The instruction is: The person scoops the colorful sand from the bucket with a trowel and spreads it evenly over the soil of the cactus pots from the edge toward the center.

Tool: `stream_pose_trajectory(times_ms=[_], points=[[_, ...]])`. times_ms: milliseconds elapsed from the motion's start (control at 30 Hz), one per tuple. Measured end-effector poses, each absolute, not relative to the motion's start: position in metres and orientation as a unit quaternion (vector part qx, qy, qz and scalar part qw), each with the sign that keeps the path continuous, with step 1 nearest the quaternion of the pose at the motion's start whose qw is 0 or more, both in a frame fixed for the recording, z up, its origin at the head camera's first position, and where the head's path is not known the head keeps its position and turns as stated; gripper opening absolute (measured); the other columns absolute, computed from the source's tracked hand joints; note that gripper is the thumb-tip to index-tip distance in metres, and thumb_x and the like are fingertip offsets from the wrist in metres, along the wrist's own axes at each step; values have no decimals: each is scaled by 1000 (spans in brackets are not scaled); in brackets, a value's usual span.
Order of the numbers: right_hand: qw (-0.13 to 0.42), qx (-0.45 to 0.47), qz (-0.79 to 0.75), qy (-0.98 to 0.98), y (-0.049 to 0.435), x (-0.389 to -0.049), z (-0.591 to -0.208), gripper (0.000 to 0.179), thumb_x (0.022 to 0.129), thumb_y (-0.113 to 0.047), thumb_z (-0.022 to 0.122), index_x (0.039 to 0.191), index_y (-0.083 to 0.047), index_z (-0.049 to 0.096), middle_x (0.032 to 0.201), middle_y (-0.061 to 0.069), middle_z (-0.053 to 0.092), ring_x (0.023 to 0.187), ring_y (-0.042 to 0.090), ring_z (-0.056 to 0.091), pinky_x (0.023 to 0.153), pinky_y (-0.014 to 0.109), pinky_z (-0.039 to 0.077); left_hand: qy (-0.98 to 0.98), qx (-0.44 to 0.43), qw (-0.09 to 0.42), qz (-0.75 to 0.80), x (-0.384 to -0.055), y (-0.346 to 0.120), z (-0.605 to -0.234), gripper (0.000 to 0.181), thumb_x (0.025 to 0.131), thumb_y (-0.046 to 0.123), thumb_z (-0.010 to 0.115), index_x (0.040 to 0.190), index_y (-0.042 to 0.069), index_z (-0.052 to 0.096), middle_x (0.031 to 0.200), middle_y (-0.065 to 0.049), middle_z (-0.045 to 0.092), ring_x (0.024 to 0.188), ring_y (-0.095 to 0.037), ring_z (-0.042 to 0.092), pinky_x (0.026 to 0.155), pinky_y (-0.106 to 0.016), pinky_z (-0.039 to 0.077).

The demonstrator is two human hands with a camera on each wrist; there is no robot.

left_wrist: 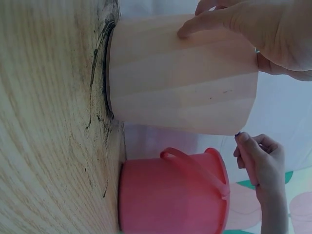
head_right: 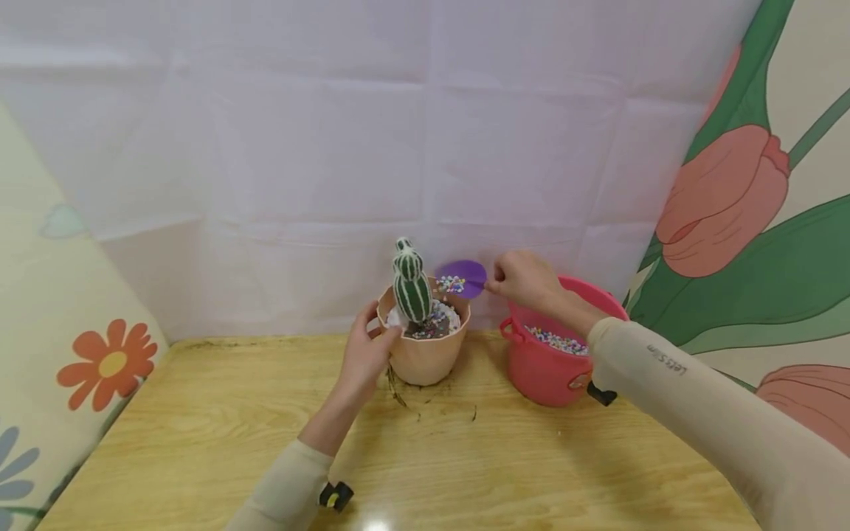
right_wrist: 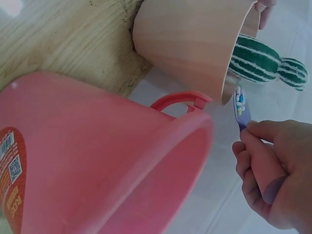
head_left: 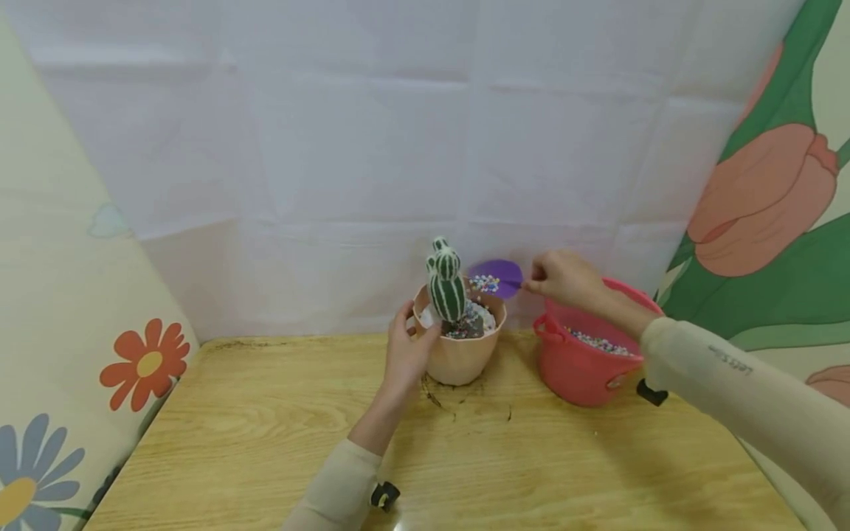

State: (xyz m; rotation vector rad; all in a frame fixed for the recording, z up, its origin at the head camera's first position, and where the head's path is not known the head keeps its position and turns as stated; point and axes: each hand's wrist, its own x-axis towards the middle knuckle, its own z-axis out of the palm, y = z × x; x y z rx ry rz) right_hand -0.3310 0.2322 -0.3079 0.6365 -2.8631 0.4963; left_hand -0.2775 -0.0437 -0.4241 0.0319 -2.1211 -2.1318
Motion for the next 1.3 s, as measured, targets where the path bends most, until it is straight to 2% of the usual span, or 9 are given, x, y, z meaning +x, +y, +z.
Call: stream_pose_trajectory(times_ms=[233,500,633,767,867,1033,1167,1300], points=[[122,238,116,-956,229,-332,-313,22,89,-20,78,74,-11,66,68,-1,61,60,18,56,52,36,48,-703,3,70,-708,-283,-50,-428,74,93,13,70,158,6,34,153,-12,40,129,-35,42,98,-47,48],[166,247,55,-953,236,-327,-314,26,90,-20,75,70,-14,59,63,-2,55,57,20,51,47,40,46,-673,2,59,-737,-287,-53,-430,71,91,7,71,155,7,41,151,-13,44,124,-34,50,85,-41,54],[187,254,47,-948,248,-324,-314,28,90,-20,75,70,-14,57,63,-2,56,56,20,52,49,42,48,-681,4,60,-730,-287,-54,-429,70,91,9,72,154,6,42,149,-17,45,125,-34,49,90,-43,53],[197,250,64,-946,263,-319,-312,26,91,-17,75,72,-13,58,64,-1,58,55,18,52,49,38,46,-703,16,70,-707,-285,-58,-426,68,91,13,72,153,7,44,147,-16,46,128,-35,46,99,-46,48],[188,241,88,-948,277,-309,-310,26,93,-13,72,73,-12,55,62,0,52,53,15,44,47,33,38,-713,25,78,-697,-283,-63,-421,65,92,16,70,152,9,44,146,-13,46,131,-35,43,102,-47,46],[187,226,120,-949,302,-286,-308,29,96,-12,69,73,-13,51,58,-2,43,50,12,34,46,30,28,-718,19,100,-689,-276,-69,-413,59,96,19,68,150,12,47,147,-12,45,133,-34,42,99,-46,48],[177,211,156,-949,323,-274,-309,31,100,-17,68,74,-12,51,60,-2,43,51,13,36,46,30,30,-732,-7,134,-668,-267,-70,-406,51,99,20,65,147,12,49,145,-11,47,130,-34,45,96,-45,48],[148,174,208,-951,345,-265,-310,28,101,-22,67,77,-9,57,64,0,51,55,17,43,50,32,36,-741,-52,165,-649,-255,-63,-397,43,99,14,63,141,6,54,138,-10,52,123,-31,52,96,-43,47]])
